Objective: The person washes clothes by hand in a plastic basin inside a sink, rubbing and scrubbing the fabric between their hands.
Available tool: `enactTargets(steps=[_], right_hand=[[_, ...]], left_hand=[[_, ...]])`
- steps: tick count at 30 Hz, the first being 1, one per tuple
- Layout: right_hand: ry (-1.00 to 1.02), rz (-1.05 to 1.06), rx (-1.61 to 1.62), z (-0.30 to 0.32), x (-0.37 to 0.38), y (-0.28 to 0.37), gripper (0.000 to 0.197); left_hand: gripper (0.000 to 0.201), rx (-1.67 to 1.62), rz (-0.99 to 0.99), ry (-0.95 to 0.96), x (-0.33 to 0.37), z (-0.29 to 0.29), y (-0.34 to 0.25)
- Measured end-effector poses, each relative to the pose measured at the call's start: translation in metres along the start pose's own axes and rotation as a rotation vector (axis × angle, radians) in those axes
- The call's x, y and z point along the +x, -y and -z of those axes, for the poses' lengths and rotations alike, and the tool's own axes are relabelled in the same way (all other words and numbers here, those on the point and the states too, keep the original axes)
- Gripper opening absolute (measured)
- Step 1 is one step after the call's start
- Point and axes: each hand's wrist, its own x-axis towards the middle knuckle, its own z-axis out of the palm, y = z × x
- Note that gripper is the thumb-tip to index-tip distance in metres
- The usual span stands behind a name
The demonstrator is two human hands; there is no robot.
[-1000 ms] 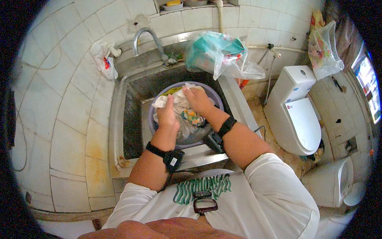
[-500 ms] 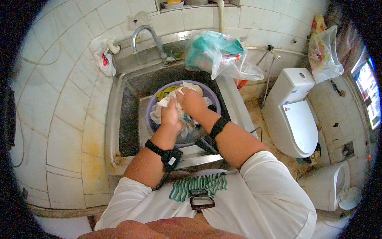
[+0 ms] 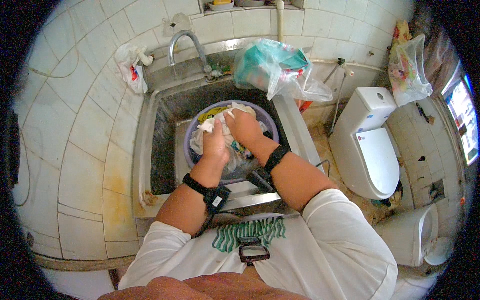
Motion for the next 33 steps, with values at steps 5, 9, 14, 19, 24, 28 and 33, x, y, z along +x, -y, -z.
enactTargets(steps=[5,9,14,19,24,28,33], right_hand=[[0.063,0.132,-0.028,0.017,-0.015,0.030,0.037],[0.021,0.233,-0.001,0.015,-0.019,0.033,0.035],[-0.096,0.115,0.037,-0.002,0.004,-0.009,0.037],[-0.012,0.172,0.038,0.013,-0.010,0.020,0.038],[0.038,0.186,-0.028,0.010,-0.010,0.020,0.037],[-0.002,0.046,-0.055,0.002,0.000,0.000,0.036],[0.110,0.237,-0.027,0.020,-0.020,0.035,0.037]], left_hand=[[0.027,-0.071,0.078,0.083,0.012,0.011,0.001],[0.030,-0.174,0.096,0.161,0.010,0.013,0.001],[0.033,0.097,-0.046,0.045,-0.001,0.000,-0.003],[0.029,0.125,-0.021,0.016,-0.002,-0.002,-0.012],[0.032,0.074,0.003,0.042,-0.001,-0.001,-0.011],[0.032,0.249,-0.139,0.102,-0.003,0.000,-0.007],[0.032,-0.030,0.045,0.149,0.009,0.014,-0.002]])
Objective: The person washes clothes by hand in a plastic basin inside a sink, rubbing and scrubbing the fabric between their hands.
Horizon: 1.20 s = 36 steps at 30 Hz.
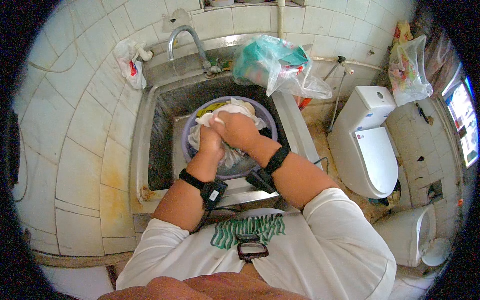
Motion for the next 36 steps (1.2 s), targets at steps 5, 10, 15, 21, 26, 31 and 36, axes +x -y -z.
enactTargets(steps=[5,10,15,21,26,31,36], right_hand=[[0.058,-0.045,0.007,-0.007,0.004,-0.010,0.041],[-0.014,-0.217,-0.018,-0.019,0.009,-0.039,0.042],[0.036,0.072,-0.003,-0.007,0.002,-0.005,0.038],[0.024,-0.218,-0.077,-0.012,0.014,-0.033,0.042],[-0.026,-0.159,0.149,-0.018,0.013,-0.045,0.049],[0.092,-0.185,0.480,-0.011,0.010,-0.037,0.047],[0.207,-0.151,0.251,-0.015,0.011,-0.047,0.047]], left_hand=[[0.030,0.199,0.033,-0.204,-0.008,-0.008,0.000],[0.034,0.244,-0.087,-0.176,-0.006,-0.012,-0.002],[0.033,-0.164,0.131,0.019,0.026,0.028,0.018],[0.034,0.192,-0.052,-0.087,0.002,-0.002,0.008],[0.037,0.164,-0.064,-0.106,-0.001,-0.008,0.001],[0.048,-0.113,-0.032,-0.004,-0.002,-0.012,-0.017],[0.057,-0.217,-0.014,-0.046,-0.013,-0.022,-0.028]])
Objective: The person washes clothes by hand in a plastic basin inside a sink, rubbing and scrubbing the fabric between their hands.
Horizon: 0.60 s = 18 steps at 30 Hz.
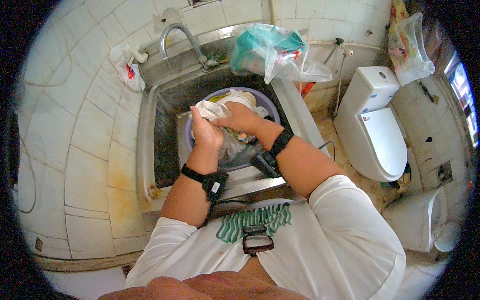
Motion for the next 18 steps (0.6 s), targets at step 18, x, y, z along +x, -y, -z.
enactTargets(steps=[18], right_hand=[[-0.207,0.240,0.066,-0.005,-0.011,0.022,0.040]], left_hand=[[0.059,0.157,0.258,-0.102,-0.011,-0.006,0.006]])
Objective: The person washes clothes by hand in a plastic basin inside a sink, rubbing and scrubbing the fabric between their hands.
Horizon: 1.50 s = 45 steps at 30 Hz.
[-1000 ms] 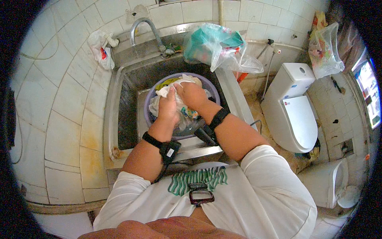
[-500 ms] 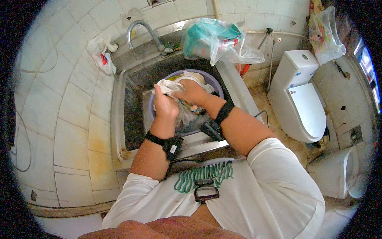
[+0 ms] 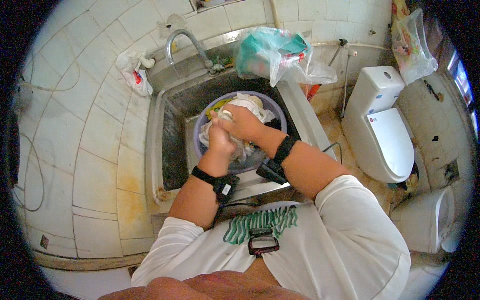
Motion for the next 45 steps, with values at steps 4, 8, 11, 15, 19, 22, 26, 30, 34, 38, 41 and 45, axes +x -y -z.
enactTargets(steps=[4,8,11,15,19,22,26,30,34,38,41,45], right_hand=[[-0.146,-0.196,-0.133,0.006,0.010,-0.007,0.037],[-0.140,-0.233,-0.237,0.005,0.007,-0.007,0.039],[-0.038,-0.199,-0.206,-0.002,0.003,0.000,0.040],[0.056,-0.080,-0.182,-0.003,-0.004,0.021,0.038],[-0.051,-0.265,-0.264,-0.007,0.007,-0.008,0.035],[-0.064,-0.314,-0.301,-0.003,0.006,-0.002,0.038],[-0.041,-0.286,-0.318,-0.002,0.006,-0.002,0.038],[0.102,-0.091,-0.267,0.001,-0.003,0.026,0.036],[0.131,-0.081,-0.233,0.000,-0.006,0.033,0.033],[-0.093,-0.269,-0.242,0.000,0.006,-0.004,0.034],[-0.121,-0.267,-0.266,-0.001,0.009,-0.019,0.037],[-0.124,-0.202,-0.189,0.000,0.008,-0.014,0.038]], left_hand=[[0.060,0.067,0.028,0.218,0.022,0.012,0.018],[0.056,0.239,0.018,0.060,0.019,0.010,0.016],[0.058,0.039,0.080,0.094,0.022,0.016,0.013],[0.058,-0.240,0.175,0.167,0.026,0.026,0.006],[0.051,-0.063,0.097,0.017,0.022,0.013,0.016],[0.050,-0.060,0.162,0.066,0.021,0.011,0.014],[0.053,-0.035,0.124,0.059,0.017,0.008,0.012],[0.061,-0.141,0.185,0.091,0.022,0.023,0.006],[0.066,-0.201,0.193,0.081,0.009,0.015,0.001],[0.062,0.039,0.030,0.118,0.016,0.007,0.015],[0.056,0.069,0.073,0.068,0.012,0.005,0.011],[0.055,0.138,-0.105,0.136,0.045,0.029,0.026]])
